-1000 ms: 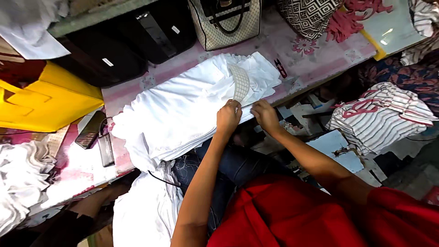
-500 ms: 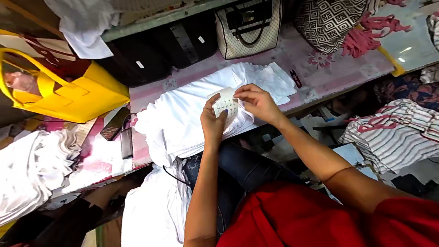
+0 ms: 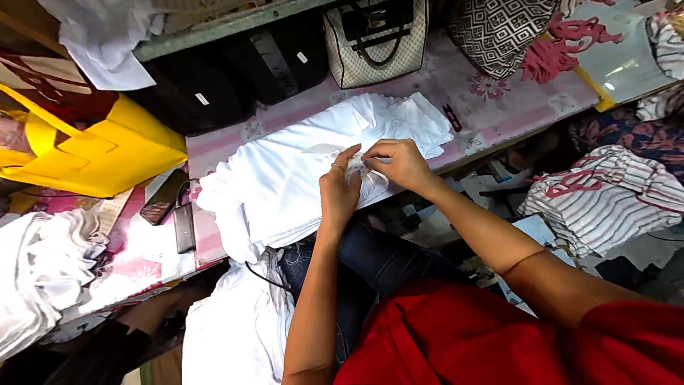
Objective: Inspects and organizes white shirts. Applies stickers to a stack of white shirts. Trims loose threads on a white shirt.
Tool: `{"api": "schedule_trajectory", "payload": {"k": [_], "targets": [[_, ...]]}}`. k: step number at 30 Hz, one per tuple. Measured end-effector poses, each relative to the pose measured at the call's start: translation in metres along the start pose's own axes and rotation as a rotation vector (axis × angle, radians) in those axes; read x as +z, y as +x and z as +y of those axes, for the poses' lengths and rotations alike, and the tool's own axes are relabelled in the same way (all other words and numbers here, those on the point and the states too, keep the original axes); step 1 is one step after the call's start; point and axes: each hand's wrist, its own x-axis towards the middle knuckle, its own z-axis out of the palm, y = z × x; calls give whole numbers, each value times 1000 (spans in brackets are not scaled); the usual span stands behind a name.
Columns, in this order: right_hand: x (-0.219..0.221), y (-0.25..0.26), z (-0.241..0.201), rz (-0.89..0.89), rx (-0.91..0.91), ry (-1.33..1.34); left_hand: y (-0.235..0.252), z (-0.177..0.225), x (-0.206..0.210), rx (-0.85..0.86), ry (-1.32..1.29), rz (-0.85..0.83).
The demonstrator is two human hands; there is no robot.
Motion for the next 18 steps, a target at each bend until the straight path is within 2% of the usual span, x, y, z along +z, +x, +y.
{"api": "schedule_trajectory", "payload": {"k": [2, 6, 9, 11, 15, 18], "targets": [[-10, -2, 4, 42, 122, 122, 1, 1, 6, 65, 78, 5], [-38, -20, 26, 209, 374, 349, -3, -1, 39, 208, 413, 17], [-55, -48, 45, 357, 595, 531, -10, -16, 78, 288, 488, -252], [-61, -74, 54, 371, 684, 560, -16, -32, 100, 314, 577, -386], [-58, -131, 51, 169, 696, 385, -20, -49, 110, 358, 583, -365], [-31, -145, 44, 67, 529, 176, -10, -33, 94, 236, 482, -464]]}}
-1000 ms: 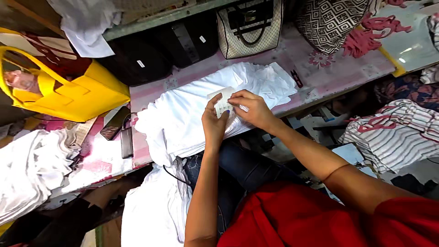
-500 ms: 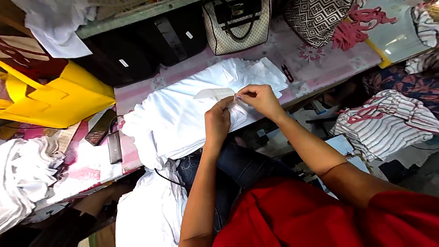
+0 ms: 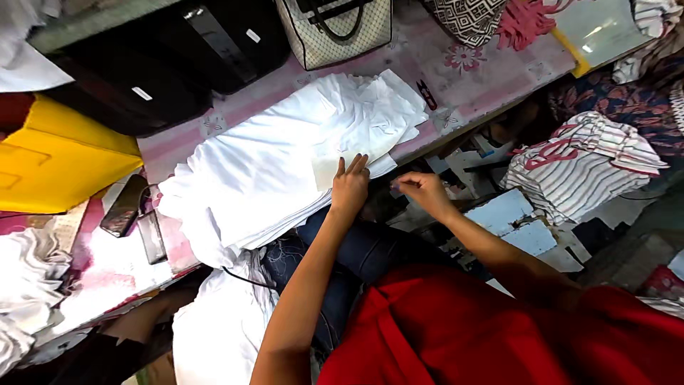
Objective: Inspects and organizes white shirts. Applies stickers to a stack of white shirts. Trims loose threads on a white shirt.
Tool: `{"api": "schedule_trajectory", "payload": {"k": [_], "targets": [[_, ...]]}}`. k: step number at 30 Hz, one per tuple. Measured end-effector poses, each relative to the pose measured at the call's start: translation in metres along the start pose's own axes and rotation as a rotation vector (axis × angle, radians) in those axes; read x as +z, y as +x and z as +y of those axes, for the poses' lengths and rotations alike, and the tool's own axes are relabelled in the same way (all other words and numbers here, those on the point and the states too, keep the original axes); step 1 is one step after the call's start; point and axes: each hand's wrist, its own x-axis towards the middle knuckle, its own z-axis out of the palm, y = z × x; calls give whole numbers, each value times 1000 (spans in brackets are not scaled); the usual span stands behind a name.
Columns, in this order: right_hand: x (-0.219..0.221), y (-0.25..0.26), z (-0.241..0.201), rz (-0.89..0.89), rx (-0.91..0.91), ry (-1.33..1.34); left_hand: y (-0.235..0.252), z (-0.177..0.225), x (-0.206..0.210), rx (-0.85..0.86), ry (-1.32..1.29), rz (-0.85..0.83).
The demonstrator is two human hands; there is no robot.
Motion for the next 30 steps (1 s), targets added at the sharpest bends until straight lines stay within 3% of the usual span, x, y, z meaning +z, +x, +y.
{"api": "schedule_trajectory", "payload": {"k": [5, 8, 14, 20, 24, 27, 30], "targets": [[51, 11, 3, 16, -563, -180, 0, 9, -37, -110, -131, -99], [64, 29, 10, 57, -678, -280, 5, 3, -34, -158, -192, -30], [61, 60, 40, 286, -586, -572, 0, 6, -38, -169, -243, 81], [66, 52, 45, 96, -546, -613, 2, 4, -36, -169, -257, 80], [56, 39, 35, 226, -470, -540, 1, 4, -36, -177, -278, 75], [39, 35, 23, 255, -174, -520, -2, -2, -34, -152, -323, 129], [26, 62, 8, 162, 130, -134, -16, -6, -51, -159, -375, 279]]}}
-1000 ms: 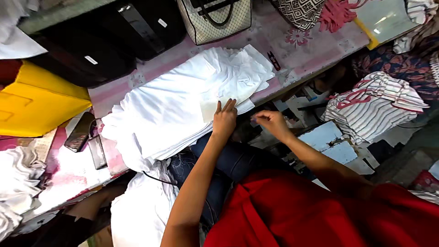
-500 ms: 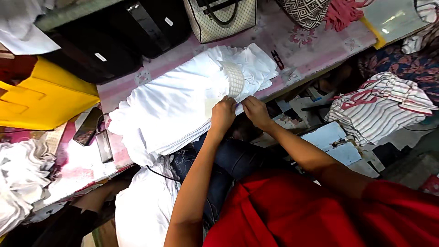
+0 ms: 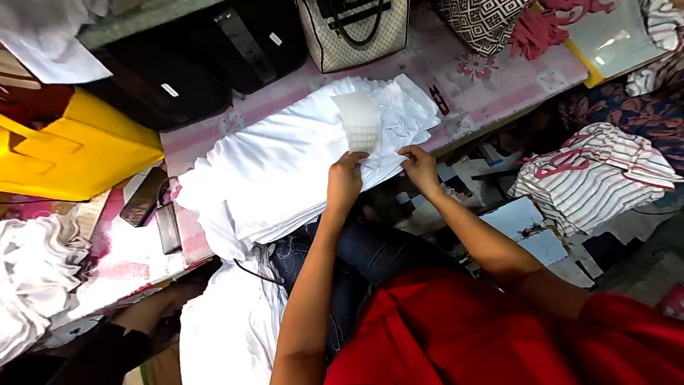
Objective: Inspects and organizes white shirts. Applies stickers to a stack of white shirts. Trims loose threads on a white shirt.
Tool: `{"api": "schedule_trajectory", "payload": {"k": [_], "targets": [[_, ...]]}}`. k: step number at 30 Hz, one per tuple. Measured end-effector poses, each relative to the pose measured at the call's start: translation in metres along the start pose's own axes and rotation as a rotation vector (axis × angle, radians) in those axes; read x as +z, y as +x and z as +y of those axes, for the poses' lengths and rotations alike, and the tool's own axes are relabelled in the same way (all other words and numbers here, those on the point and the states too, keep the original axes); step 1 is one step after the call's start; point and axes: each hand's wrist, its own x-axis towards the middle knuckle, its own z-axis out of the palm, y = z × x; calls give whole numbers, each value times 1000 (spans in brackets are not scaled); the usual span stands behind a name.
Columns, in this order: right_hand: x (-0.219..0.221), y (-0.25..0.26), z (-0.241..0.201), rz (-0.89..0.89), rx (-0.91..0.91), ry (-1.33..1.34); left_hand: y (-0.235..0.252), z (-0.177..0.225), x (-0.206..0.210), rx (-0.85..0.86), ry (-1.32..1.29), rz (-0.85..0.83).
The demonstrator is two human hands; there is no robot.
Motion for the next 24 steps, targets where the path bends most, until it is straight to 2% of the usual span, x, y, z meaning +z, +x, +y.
{"api": "schedule_trajectory", "payload": {"k": [3, 6, 8, 10, 12, 13, 16, 17, 19, 22, 24], "targets": [[-2, 24, -58, -118, 47, 433, -10, -1, -34, -65, -80, 205], [28, 46, -104, -226, -132, 560, -18, 3, -62, -125, -192, 358], [71, 67, -100, -286, -335, 390, -21, 3, -72, -158, -264, 418], [114, 81, -74, -317, -526, 52, -24, -1, -73, -187, -326, 449], [139, 83, -54, -263, -686, -229, -27, -7, -71, -231, -394, 452], [144, 83, -52, -250, -721, -282, -28, -10, -70, -252, -435, 445], [131, 82, -59, -347, -651, -142, -31, -13, -67, -336, -543, 430], [121, 78, -65, -338, -608, -16, -31, -13, -66, -360, -580, 427], [97, 67, -82, -206, -585, 182, -29, -12, -65, -384, -640, 423], [67, 40, -107, -39, -706, 271, -27, -13, -62, -384, -650, 396], [58, 24, -119, -31, -816, 185, -26, -12, -59, -364, -621, 370]]}}
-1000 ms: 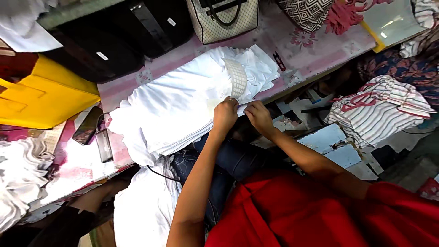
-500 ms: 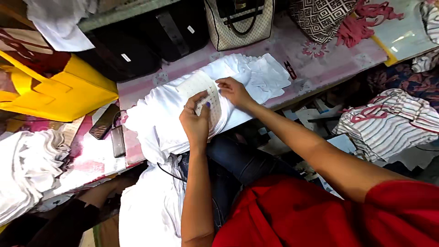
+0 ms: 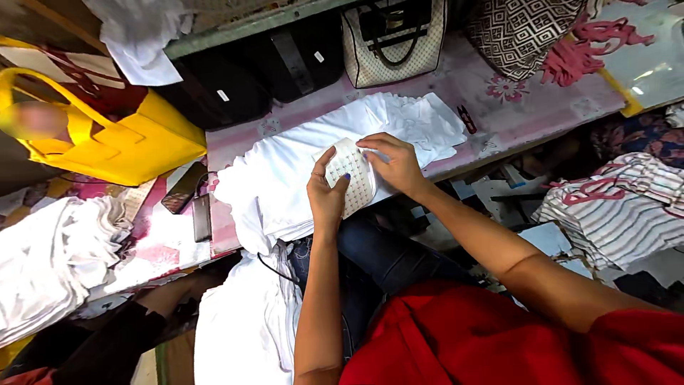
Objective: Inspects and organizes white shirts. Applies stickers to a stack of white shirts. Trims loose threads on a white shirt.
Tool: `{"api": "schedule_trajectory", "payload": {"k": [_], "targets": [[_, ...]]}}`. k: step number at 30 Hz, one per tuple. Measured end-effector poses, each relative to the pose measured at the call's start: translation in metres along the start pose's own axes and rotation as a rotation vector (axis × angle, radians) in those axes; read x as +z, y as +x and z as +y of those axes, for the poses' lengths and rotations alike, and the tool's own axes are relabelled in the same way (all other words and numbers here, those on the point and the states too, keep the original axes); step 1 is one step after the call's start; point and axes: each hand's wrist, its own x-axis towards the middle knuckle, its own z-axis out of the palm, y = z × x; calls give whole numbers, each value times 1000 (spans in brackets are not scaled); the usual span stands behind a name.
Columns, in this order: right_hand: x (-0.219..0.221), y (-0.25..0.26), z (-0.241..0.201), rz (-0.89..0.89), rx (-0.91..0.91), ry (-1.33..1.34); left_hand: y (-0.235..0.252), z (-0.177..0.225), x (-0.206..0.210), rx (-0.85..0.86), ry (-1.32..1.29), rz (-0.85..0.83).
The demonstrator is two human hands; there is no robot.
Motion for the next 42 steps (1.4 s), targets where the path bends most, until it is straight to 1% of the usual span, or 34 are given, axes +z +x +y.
{"api": "schedule_trajectory", "payload": {"k": [3, 6, 8, 10, 12, 16, 17, 18, 19, 20, 22, 24, 25, 26, 29, 32, 34, 36, 37, 40, 42], "targets": [[1, -3, -9, -90, -63, -138, 2, 1, 5, 79, 71, -53], [0, -4, -12, -145, -65, -218, 2, 3, 7, 165, 175, -76], [-2, -6, -13, -163, -80, -245, 0, 3, 6, 181, 220, -89], [-7, -6, -13, -160, -67, -212, 0, 3, 6, 186, 224, -108], [-13, -4, -11, -140, 19, -108, -1, 4, 8, 174, 213, -124], [-31, -5, -3, -89, 346, 146, -4, 5, 16, 195, 254, -168], [-36, -7, -2, -77, 415, 199, -5, 7, 20, 207, 285, -179], [-40, -11, 1, -56, 440, 230, -6, 8, 24, 214, 320, -190], [-42, -16, 5, -35, 413, 226, -7, 9, 29, 220, 352, -204], [-44, -22, 9, -15, 334, 178, -7, 8, 33, 222, 372, -220], [-42, -31, 17, 29, 73, -11, -7, 5, 41, 210, 356, -248], [-41, -36, 25, 59, -213, -259, -6, 4, 46, 177, 305, -254], [-41, -38, 27, 70, -313, -356, -7, 5, 48, 152, 283, -247], [-41, -41, 29, 85, -375, -426, -7, 6, 49, 122, 270, -240], [-38, -52, 30, 123, -440, -525, -11, 7, 49, 54, 278, -203], [-38, -61, 25, 113, -453, -490, -13, 9, 45, 124, 376, -180], [-39, -64, 22, 93, -400, -413, -11, 15, 42, 146, 381, -223], [-41, -61, 23, 102, -340, -338, -10, 20, 42, 87, 298, -288], [-42, -58, 25, 106, -341, -329, -10, 20, 44, 44, 237, -294], [-45, -51, 29, 86, -431, -365, -9, 20, 48, -53, 123, -264], [-48, -52, 32, 60, -496, -397, -11, 20, 50, -103, 92, -241]]}}
